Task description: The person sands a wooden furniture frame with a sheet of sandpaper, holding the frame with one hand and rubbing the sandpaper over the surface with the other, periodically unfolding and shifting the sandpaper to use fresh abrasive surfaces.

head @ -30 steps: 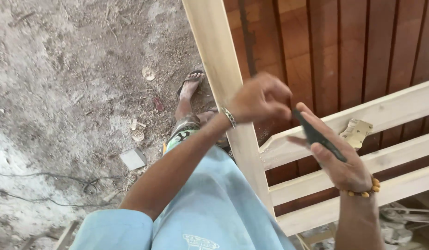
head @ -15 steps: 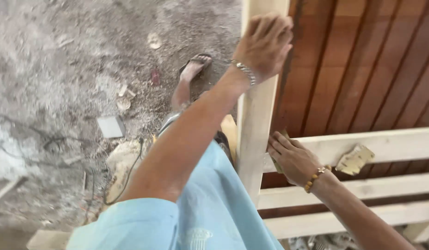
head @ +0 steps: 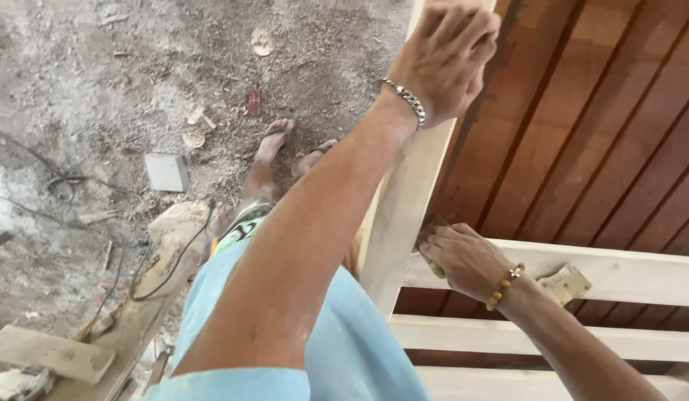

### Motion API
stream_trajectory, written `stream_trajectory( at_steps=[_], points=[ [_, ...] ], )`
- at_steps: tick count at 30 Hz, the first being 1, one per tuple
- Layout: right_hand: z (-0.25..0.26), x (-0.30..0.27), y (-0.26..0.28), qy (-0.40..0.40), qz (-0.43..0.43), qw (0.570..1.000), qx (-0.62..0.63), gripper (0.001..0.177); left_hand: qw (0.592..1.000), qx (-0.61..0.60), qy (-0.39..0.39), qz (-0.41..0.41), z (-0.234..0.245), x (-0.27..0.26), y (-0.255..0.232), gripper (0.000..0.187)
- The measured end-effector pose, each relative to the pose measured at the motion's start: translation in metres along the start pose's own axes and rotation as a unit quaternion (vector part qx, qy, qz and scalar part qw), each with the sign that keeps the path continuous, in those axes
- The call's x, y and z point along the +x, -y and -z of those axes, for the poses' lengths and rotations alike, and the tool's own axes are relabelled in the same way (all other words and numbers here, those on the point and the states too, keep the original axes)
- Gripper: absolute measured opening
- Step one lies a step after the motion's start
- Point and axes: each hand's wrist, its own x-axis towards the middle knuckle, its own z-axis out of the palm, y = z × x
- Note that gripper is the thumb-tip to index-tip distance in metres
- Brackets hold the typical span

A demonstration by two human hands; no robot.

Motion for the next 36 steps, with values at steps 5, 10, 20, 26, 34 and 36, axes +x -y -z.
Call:
stream_trajectory(
  at_steps=[5,10,20,26,34,36],
  points=[
    [-0.018,-0.008,-0.001,-0.041,-0.005,0.999,0.015,0.024,1.000,-0.002,0.023,0.007,0.016,-0.003,-0.001,0.022],
    [0.001,-0.005,-0.015,-0.059,-0.004,0.998,0.016,0.027,1.000,0.006,0.025,-0.001,0.016,0.001,0.001,0.025],
    [-0.006,-0.002,0.006,-0.003,-0.046,0.999,0.018,0.020,1.000,0.002,0.002,0.003,0.006,-0.007,0.000,0.021],
    [-0.031,-0.008,-0.020,-0.089,0.008,0.995,-0.038,0.022,1.000,-0.001,0.020,-0.006,0.006,-0.002,0.002,0.024],
    [-0.013,-0.018,-0.006,-0.105,-0.012,0.994,0.015,0.034,1.000,0.006,0.022,-0.001,0.013,-0.002,0.003,0.023],
    [-0.030,-0.005,0.014,0.052,-0.093,0.994,-0.033,0.024,1.000,-0.001,-0.019,-0.002,0.023,-0.003,0.002,0.027]
  ],
)
